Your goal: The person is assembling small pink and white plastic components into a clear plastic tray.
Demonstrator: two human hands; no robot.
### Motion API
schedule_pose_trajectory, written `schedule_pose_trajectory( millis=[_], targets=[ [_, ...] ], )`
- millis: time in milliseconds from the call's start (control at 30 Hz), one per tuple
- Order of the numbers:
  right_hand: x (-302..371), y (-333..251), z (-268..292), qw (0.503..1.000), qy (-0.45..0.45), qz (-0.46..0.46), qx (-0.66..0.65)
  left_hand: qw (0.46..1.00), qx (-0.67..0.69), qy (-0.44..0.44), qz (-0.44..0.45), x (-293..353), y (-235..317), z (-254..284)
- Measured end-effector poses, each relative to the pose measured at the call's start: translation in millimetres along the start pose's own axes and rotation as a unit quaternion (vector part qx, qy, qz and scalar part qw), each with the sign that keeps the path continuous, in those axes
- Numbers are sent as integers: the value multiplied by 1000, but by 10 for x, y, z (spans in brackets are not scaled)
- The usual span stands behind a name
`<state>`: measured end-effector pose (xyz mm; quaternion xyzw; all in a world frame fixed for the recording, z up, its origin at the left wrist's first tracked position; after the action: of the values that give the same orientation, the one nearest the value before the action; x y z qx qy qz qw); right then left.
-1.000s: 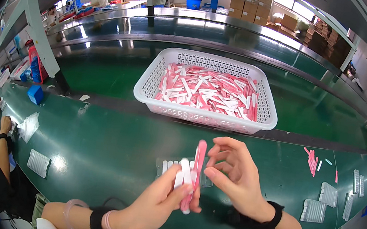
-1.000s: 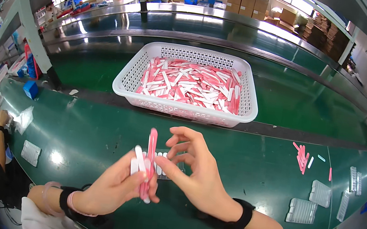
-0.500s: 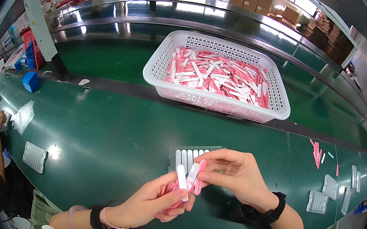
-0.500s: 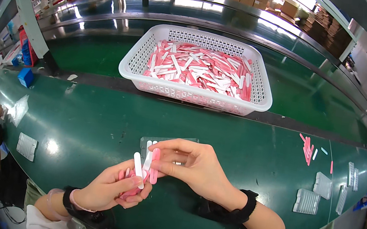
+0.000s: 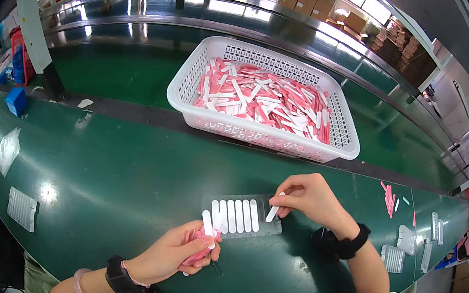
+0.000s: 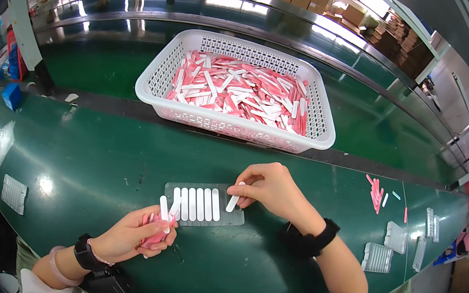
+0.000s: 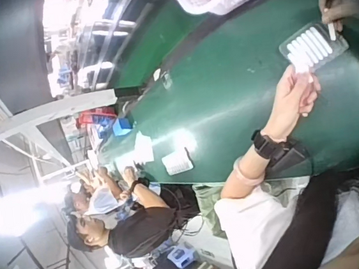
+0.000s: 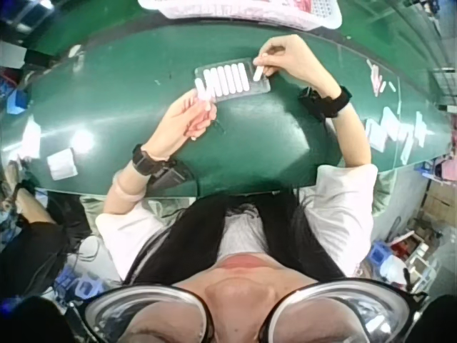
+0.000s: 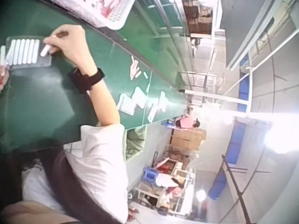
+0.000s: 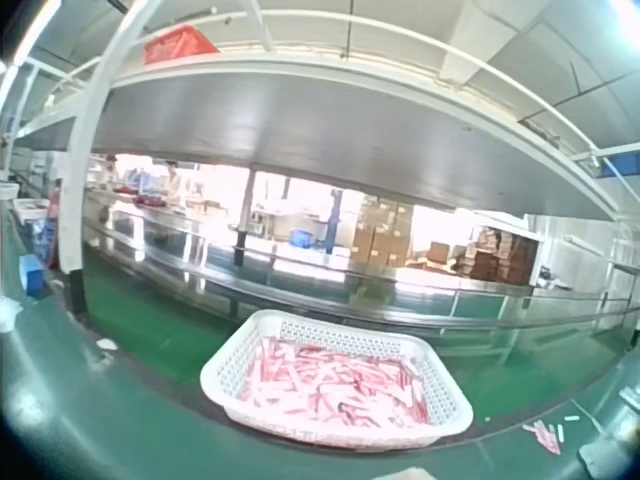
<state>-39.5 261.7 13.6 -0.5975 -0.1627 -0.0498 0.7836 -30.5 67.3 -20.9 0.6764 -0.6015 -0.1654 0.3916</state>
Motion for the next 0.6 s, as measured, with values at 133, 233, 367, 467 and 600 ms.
schedule_pose_trajectory(
  millis=[133,233,367,467,600],
  targets=[
    [-157,-82,-10,992,-60,-33,110,999,-33,-2,11,17,8,5],
    [-259,-153,-9,980,-81,-9,184,998,-63,-4,19,15,5,-13],
    [-392,-158,-23,959,-151,-12,240,995,-88,-13,35,16,3,-42],
    [-451,-240,-108,925,-166,17,342,995,-92,-14,38,5,4,-59],
    [-393,-259,-220,908,-138,76,389,996,-82,-15,24,28,-4,-28]
  ],
)
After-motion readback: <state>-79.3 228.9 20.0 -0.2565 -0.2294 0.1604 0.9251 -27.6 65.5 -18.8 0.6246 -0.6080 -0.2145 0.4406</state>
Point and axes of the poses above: each hand's wrist, its own x-axis away from the middle knuckle, its own z-axis out of the back of the hand, y = z × x, the point moved 8 cm from there along -x, towards the middle knuckle, and after that the axes turned 10 degrees about -y, right-handed, at the moved point
